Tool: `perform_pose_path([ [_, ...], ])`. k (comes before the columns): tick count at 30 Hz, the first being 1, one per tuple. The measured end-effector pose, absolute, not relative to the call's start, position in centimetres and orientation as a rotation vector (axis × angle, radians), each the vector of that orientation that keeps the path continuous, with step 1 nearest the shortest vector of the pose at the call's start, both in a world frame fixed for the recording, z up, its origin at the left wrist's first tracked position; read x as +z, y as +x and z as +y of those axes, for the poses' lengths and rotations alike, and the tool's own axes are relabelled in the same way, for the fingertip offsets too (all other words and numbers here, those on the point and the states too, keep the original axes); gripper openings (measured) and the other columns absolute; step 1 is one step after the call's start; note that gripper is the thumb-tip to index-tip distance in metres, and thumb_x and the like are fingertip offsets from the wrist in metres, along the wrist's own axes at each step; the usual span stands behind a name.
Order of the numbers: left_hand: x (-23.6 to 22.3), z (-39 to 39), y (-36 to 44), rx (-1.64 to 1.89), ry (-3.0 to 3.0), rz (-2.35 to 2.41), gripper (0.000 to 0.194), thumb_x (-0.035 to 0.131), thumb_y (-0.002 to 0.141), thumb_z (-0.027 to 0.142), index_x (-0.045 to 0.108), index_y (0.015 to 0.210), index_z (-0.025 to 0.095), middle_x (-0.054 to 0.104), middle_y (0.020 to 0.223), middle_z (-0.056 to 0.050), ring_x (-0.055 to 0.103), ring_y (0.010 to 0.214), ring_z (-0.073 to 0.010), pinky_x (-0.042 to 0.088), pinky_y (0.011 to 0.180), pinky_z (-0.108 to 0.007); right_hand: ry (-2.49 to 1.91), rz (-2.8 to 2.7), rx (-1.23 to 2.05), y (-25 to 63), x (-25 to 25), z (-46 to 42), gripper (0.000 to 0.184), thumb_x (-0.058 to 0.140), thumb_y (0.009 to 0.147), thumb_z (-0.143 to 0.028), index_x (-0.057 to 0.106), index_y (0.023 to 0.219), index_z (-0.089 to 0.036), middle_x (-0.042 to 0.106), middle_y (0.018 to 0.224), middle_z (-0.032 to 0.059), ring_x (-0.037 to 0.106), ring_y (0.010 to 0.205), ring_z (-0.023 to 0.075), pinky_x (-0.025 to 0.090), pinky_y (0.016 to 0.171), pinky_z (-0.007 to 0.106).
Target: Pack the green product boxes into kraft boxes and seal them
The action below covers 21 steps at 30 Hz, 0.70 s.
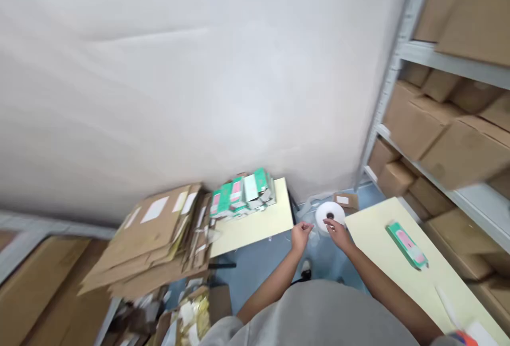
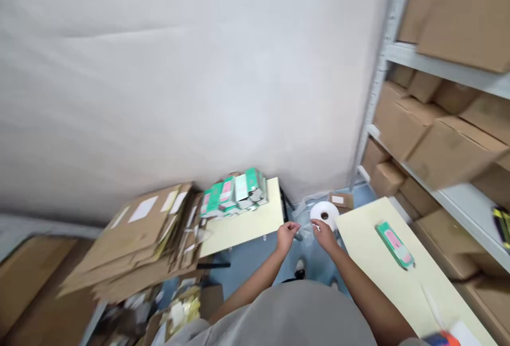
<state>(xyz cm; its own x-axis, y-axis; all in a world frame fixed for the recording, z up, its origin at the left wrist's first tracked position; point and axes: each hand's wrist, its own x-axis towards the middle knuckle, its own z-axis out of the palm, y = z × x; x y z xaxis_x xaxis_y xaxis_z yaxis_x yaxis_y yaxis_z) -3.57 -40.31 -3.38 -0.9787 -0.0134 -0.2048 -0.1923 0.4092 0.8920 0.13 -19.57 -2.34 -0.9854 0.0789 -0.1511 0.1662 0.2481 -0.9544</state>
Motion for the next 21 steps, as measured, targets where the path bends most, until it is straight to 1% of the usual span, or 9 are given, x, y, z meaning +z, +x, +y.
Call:
perform_pose_path([
  [3, -2.2, -46.5, -2.2, 1.734, -0.359, 2.55, 0.032, 0.072, 0.085, 0.051, 0.083, 0.078, 0.022, 0.083, 0.083, -0.01, 0.08, 0.085, -0.0309, 0.062, 0.084, -0.043, 0.005, 2.377, -1.813, -1.1, -1.9, -25.8, 0.03, 0.067, 0.09, -0.036, 0.086, 0.11, -0.025, 0.084, 0.125, 0.0136, 0.078, 0.123, 0.0346, 0.06, 0.112, 0.055],
  [6, -1.5, -52.6, -0.6, 1.813, -0.493, 2.603, 0.033, 0.067, 0.089, 0.049, 0.083, 0.076, 0.023, 0.085, 0.085, -0.01, 0.08, 0.087, -0.03, 0.062, 0.088, -0.043, -0.223, 2.321, -1.735, -2.2, -1.0, -32.3, 0.03, 0.066, 0.09, -0.04, 0.087, 0.108, -0.026, 0.085, 0.122, 0.0133, 0.08, 0.119, 0.0349, 0.061, 0.111, 0.054],
  [9, -1.1, -59.2, 1.0, 1.848, -0.614, 2.629, 0.03, 0.069, 0.089, 0.046, 0.084, 0.078, 0.022, 0.085, 0.086, -0.01, 0.08, 0.086, -0.0297, 0.062, 0.088, -0.043, -0.378, 2.235, -1.707, -3.4, 0.0, -39.6, 0.031, 0.066, 0.092, -0.043, 0.086, 0.109, -0.026, 0.085, 0.12, 0.0135, 0.081, 0.117, 0.0346, 0.062, 0.108, 0.053],
  [11, -1.0, -64.1, 1.8, 1.89, -0.707, 2.642, 0.022, 0.071, 0.087, 0.038, 0.084, 0.083, 0.021, 0.085, 0.088, -0.011, 0.08, 0.087, -0.0292, 0.063, 0.089, -0.044, -0.434, 2.183, -1.717, -3.9, 0.5, -44.9, 0.032, 0.068, 0.092, -0.045, 0.085, 0.108, -0.025, 0.086, 0.118, 0.014, 0.081, 0.117, 0.0353, 0.063, 0.106, 0.053],
  [13, -0.8, -69.4, 2.4, 1.936, -0.826, 2.671, 0.016, 0.071, 0.085, 0.027, 0.085, 0.089, 0.021, 0.085, 0.095, -0.011, 0.081, 0.091, -0.0276, 0.063, 0.094, -0.045, -0.468, 2.152, -1.726, -4.2, 1.0, -50.4, 0.031, 0.069, 0.092, -0.046, 0.085, 0.108, -0.025, 0.086, 0.117, 0.0138, 0.081, 0.115, 0.0353, 0.064, 0.104, 0.052],
  [15, -0.6, -74.9, 2.9, 1.983, -0.958, 2.707, 0.021, 0.07, 0.082, 0.019, 0.085, 0.097, 0.02, 0.085, 0.104, -0.012, 0.081, 0.097, -0.0266, 0.063, 0.098, -0.046, -0.507, 2.137, -1.722, -4.3, 1.4, -55.7, 0.03, 0.069, 0.092, -0.046, 0.085, 0.108, -0.026, 0.086, 0.117, 0.0133, 0.081, 0.115, 0.0344, 0.064, 0.103, 0.051],
  [16, -0.5, -77.6, 3.1, 2.008, -1.022, 2.715, 0.024, 0.07, 0.081, 0.017, 0.084, 0.101, 0.02, 0.084, 0.107, -0.012, 0.08, 0.1, -0.0267, 0.063, 0.099, -0.046, -0.533, 2.132, -1.716, -4.3, 1.5, -58.2, 0.03, 0.068, 0.093, -0.045, 0.085, 0.109, -0.026, 0.086, 0.118, 0.013, 0.081, 0.115, 0.0336, 0.064, 0.102, 0.05],
  [19, -0.1, -85.2, 3.5, 2.097, -1.238, 2.674, 0.027, 0.071, 0.085, 0.022, 0.08, 0.11, 0.02, 0.082, 0.11, -0.012, 0.079, 0.106, -0.0276, 0.064, 0.097, -0.045, -0.642, 2.137, -1.674, -4.4, 1.9, -64.7, 0.031, 0.065, 0.093, -0.04, 0.084, 0.113, -0.026, 0.084, 0.123, 0.0114, 0.079, 0.117, 0.0313, 0.063, 0.103, 0.049],
  [21, 0.4, -89.9, 3.5, 2.103, -1.415, 2.653, 0.029, 0.07, 0.089, 0.026, 0.077, 0.116, 0.02, 0.081, 0.111, -0.012, 0.079, 0.106, -0.0265, 0.064, 0.095, -0.042, -0.729, 2.154, -1.632, -4.9, 2.2, -68.1, 0.034, 0.063, 0.092, -0.035, 0.084, 0.117, -0.026, 0.082, 0.127, 0.0101, 0.077, 0.12, 0.0304, 0.062, 0.105, 0.049],
])
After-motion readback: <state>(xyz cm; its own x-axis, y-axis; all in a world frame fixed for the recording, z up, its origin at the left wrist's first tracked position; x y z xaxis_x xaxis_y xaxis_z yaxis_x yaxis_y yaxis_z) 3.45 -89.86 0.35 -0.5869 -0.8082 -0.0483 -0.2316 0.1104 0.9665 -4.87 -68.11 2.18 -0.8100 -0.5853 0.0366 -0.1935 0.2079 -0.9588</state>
